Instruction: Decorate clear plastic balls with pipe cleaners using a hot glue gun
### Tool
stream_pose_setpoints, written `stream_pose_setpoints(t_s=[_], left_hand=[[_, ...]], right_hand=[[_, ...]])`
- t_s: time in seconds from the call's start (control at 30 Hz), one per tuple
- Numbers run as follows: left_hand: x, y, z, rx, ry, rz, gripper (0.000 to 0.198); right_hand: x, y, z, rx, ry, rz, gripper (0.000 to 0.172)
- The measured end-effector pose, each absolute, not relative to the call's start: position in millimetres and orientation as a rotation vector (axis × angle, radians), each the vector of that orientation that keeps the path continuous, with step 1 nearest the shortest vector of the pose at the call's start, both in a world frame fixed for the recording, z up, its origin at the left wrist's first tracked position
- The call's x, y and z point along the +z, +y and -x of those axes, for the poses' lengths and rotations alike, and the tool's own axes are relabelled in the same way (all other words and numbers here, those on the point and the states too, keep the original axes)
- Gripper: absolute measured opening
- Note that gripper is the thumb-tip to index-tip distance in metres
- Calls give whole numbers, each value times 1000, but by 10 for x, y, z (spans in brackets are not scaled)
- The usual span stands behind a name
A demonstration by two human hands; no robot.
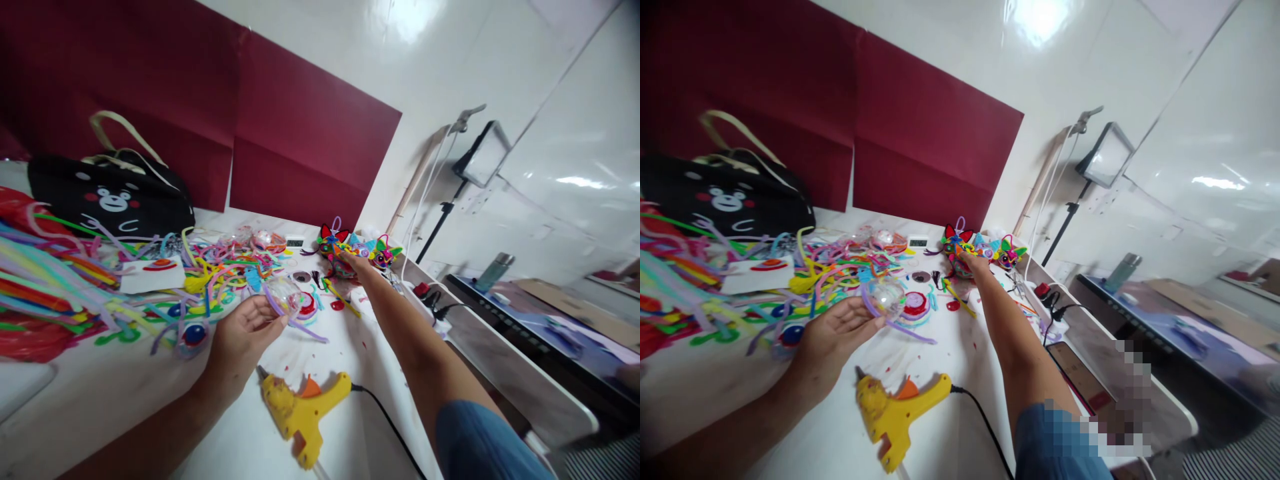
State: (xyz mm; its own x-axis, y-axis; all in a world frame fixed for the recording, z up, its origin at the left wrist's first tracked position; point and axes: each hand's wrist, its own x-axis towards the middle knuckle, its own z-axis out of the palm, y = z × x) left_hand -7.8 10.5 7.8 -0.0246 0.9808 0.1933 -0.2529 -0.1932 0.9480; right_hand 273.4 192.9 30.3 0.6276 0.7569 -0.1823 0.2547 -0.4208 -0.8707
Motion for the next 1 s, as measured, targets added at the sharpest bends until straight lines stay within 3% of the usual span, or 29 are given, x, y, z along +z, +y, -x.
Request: stream_pose_setpoints(t_s=[0.43, 0.67, 0.77, 0.9, 1.0], left_hand=[[43, 122, 78, 1447, 916, -1155, 28], [-4, 128, 91, 1458, 920, -1150, 33], [-2, 139, 87, 1458, 918, -1147, 36], [54, 145, 80, 1469, 947, -1103, 37], [114, 144, 78, 1485, 939, -1055, 35]], right_hand=[[540, 1542, -2926, 789, -799, 1951, 34], [713, 1063, -2917, 699, -1106, 1909, 31], [718, 757, -2741, 652, -1328, 1889, 38], [685, 239, -2401, 464, -1634, 1829, 17], [639, -116, -2158, 367, -1776, 1795, 11]])
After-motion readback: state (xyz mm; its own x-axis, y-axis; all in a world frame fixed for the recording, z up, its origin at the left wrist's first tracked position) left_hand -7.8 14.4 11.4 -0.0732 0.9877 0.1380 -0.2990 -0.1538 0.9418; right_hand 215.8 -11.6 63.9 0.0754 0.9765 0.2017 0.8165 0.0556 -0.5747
